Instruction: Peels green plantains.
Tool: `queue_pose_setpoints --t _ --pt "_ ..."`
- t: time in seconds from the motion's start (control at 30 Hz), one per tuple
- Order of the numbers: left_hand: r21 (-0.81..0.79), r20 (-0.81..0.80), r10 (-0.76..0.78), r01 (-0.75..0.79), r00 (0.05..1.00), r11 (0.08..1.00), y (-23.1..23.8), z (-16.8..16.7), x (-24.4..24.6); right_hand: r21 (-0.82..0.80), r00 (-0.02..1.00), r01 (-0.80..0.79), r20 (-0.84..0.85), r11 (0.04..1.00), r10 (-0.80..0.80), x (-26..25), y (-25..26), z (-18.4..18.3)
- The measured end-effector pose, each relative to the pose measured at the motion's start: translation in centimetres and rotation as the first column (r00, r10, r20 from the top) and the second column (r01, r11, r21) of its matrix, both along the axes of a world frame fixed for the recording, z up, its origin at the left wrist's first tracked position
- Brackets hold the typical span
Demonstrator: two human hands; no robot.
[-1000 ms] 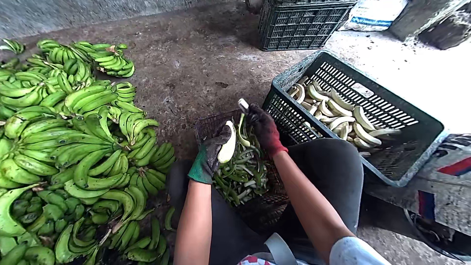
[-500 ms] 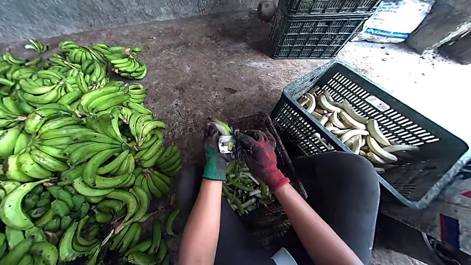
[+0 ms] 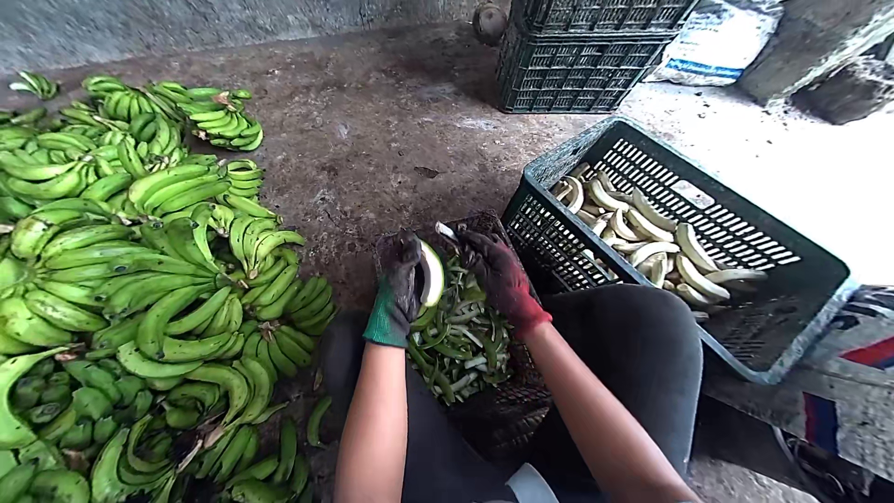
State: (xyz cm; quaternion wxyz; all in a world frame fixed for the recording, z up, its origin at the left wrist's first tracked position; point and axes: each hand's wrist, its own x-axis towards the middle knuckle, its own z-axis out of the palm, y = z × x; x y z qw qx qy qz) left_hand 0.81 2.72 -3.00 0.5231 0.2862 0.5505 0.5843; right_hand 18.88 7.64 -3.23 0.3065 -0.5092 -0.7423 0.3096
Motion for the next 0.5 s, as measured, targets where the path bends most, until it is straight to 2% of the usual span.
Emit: queue_pose_setpoints --t 0.07,0.1,0.17,0.23,0.3,0.4,0.43,0.5 --pt "0.043 0.284 0.134 -0.152 0.949 0.987 1.0 -1.1 0.6 0.126 0.998 0.037 0.04 0.991 -0.042 -0.9 -3.3 -1.1" --pt "0.069 0.373 0.144 -0.182 0.917 0.981 1.1 -1.1 0.7 0.188 0.997 0.057 0.043 0.981 -0.066 -1.3 -4.8 -1.6" --pt "0.079 0.43 0.144 -0.196 0.891 0.978 0.8 -0.5 0.8 0.304 0.993 0.083 0.052 0.949 -0.103 -1.7 -6.0 -2.1" --pt "0.039 0.453 0.07 -0.098 0.889 0.994 0.4 -0.1 1.0 0.268 0.985 0.056 0.144 0.962 -0.097 -1.3 -4.7 -1.6" --pt "0.024 0.389 0.011 -0.022 0.921 0.999 -0.3 -0.1 1.1 0.166 0.959 0.026 0.275 0.986 -0.071 -0.7 -2.6 -0.6" --pt "-0.051 0.06 0.069 -0.066 0.996 0.997 0.1 -0.5 1.1 0.277 0.968 -0.014 0.245 0.961 -0.056 -1.2 -2.4 0.0" --pt "-0.085 -0.04 0.058 -0.061 0.998 0.995 0.2 -0.7 1.1 0.26 0.967 -0.009 0.248 0.966 -0.057 -1.4 -2.5 0.1" --pt "-0.104 -0.185 -0.052 0.034 0.981 0.994 -0.4 -0.8 0.7 0.107 0.961 0.003 0.275 0.994 -0.032 -1.6 -1.7 0.6"
